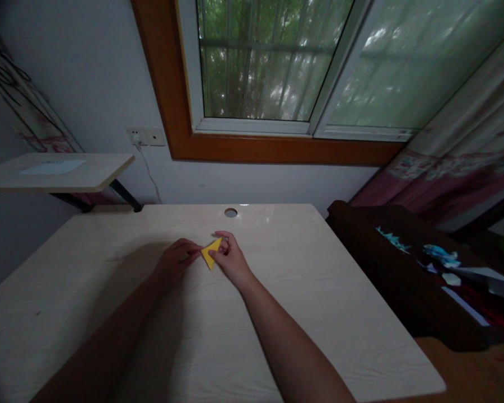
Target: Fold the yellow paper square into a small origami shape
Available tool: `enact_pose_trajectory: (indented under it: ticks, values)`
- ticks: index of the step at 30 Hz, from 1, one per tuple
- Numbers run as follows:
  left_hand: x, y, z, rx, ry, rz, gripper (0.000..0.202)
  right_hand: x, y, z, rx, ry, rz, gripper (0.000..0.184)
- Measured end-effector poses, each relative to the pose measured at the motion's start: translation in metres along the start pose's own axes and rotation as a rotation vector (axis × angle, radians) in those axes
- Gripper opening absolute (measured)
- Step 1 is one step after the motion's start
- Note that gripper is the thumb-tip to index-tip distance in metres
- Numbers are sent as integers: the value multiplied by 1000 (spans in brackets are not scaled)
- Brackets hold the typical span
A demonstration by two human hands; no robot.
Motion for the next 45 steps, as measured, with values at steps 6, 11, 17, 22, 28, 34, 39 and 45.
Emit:
enact_pose_trajectory:
  ticks: [6,11,17,22,28,34,39,45]
  values:
    - [0,0,0,-18,-12,-24,17,1,-2,0,-15,-32,-25,54]
    - [0,1,2,-21,-26,-46,16,2,-2,1,-35,-54,-36,53]
    - [1,1,2,-53,-13,-78,16,3,-5,2,-53,-145,-49,51]
    - [3,1,0,-66,-8,-81,18,1,-5,1,-79,-192,-28,52]
    - [5,1,-1,-52,-31,-91,18,2,-6,1,-72,-200,-25,53]
    - [2,0,-2,-102,-106,-54,17,2,-3,-1,-23,-20,-11,55]
    - [1,-1,-4,-117,-108,-38,17,1,0,-3,18,117,4,56]
    - [-1,1,-3,-94,-124,-48,22,-1,1,-1,23,149,18,57]
Point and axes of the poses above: each hand's wrist, its own y-axis towards the middle knuckle, its own x-axis out of the palm, z = x × y, the point moved 6 cm from there along y, towards the middle knuckle, and after that the axes turned 9 degrees about y, right-handed, at the moved point
